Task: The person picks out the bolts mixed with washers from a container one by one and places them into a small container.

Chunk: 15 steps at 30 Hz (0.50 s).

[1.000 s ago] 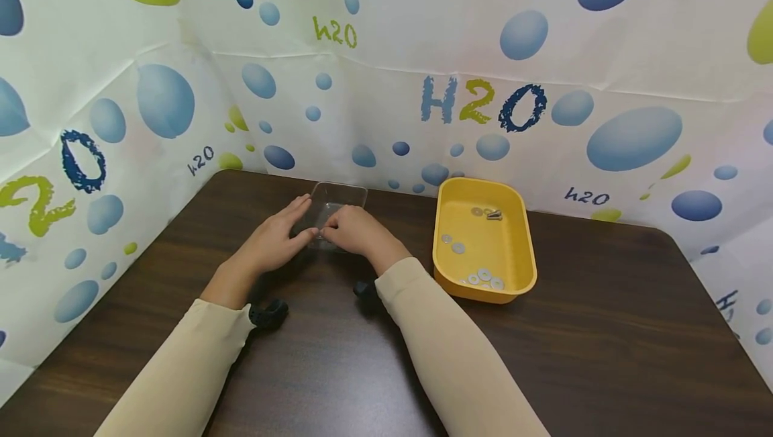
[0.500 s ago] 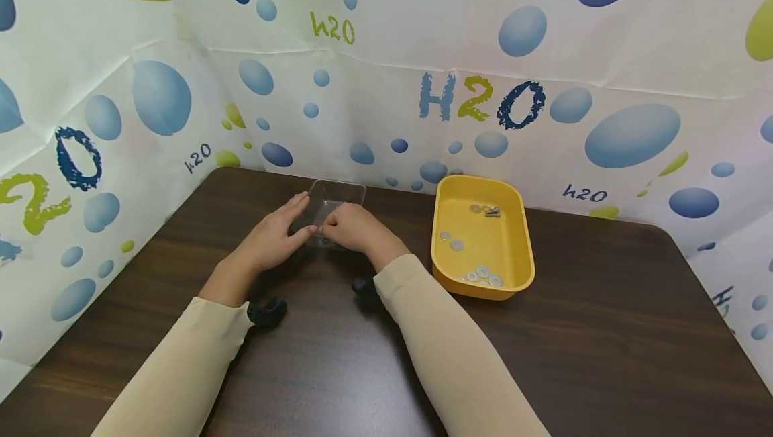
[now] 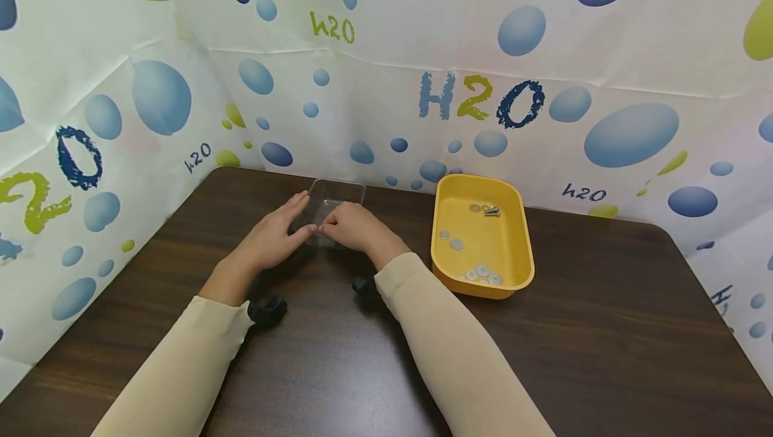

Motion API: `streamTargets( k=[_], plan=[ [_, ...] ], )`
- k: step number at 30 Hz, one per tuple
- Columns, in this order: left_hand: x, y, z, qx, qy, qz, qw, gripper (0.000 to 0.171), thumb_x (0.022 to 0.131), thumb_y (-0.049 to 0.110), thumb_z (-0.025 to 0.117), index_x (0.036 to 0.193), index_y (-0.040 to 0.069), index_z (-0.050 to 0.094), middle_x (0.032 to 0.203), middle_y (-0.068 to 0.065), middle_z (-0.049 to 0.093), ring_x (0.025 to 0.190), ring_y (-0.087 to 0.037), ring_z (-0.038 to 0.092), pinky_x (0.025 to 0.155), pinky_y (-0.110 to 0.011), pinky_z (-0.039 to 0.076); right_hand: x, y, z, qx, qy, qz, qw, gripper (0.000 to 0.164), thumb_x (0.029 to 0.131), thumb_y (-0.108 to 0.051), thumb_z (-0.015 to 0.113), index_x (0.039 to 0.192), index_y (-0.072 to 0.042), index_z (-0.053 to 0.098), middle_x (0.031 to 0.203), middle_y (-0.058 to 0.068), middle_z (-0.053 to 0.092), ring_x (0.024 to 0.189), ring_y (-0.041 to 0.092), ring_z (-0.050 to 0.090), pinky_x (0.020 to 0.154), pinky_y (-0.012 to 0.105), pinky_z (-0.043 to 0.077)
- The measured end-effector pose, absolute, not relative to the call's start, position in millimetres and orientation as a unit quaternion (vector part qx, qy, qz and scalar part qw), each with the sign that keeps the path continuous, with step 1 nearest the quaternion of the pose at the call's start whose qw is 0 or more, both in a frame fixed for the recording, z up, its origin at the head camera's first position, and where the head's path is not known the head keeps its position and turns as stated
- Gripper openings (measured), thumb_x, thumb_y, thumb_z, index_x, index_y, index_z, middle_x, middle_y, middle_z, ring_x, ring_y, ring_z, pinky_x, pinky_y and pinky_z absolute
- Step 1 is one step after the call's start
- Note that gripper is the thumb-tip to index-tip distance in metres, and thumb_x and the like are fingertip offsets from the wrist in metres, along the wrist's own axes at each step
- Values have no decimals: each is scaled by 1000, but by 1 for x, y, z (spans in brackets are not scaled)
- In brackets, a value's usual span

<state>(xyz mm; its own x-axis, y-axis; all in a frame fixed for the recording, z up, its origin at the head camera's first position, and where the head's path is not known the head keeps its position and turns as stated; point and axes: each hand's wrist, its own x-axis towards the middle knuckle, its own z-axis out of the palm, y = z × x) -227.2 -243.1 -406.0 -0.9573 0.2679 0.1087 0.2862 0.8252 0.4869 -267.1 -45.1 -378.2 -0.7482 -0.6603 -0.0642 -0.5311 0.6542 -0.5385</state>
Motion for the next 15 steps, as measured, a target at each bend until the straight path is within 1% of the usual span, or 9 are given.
streamTargets(
  k=[6,9,11,15],
  plan=[
    [-228,-241,-406,-145,-956,-256,15,73,100,45,47,156,5,24,165,-9,18,153,-26,14,120,-52,21,-266,-43,-376,-336,901,-243,126,28,100,-26,57,109,-7,77,88,6,75,63,12,55,58,22,45],
    [-228,-241,-407,-143,-956,-255,14,73,100,46,47,156,5,24,165,-9,18,153,-26,14,120,-52,21,-266,-41,-373,-341,900,-238,127,28,100,-26,58,109,-7,77,87,8,74,63,13,55,58,23,46],
    [-228,-241,-408,-145,-956,-256,15,73,100,46,46,156,5,24,165,-9,18,153,-27,14,120,-53,21,-265,-40,-372,-344,901,-235,122,27,100,-26,58,109,-8,77,89,6,75,66,13,58,61,24,49],
    [-227,-243,-407,-144,-956,-254,13,74,100,46,46,156,4,23,165,-10,16,153,-28,13,119,-55,21,-264,-37,-367,-338,906,-231,103,26,99,-27,60,114,-13,75,103,1,75,81,11,63,75,25,55]
  ],
)
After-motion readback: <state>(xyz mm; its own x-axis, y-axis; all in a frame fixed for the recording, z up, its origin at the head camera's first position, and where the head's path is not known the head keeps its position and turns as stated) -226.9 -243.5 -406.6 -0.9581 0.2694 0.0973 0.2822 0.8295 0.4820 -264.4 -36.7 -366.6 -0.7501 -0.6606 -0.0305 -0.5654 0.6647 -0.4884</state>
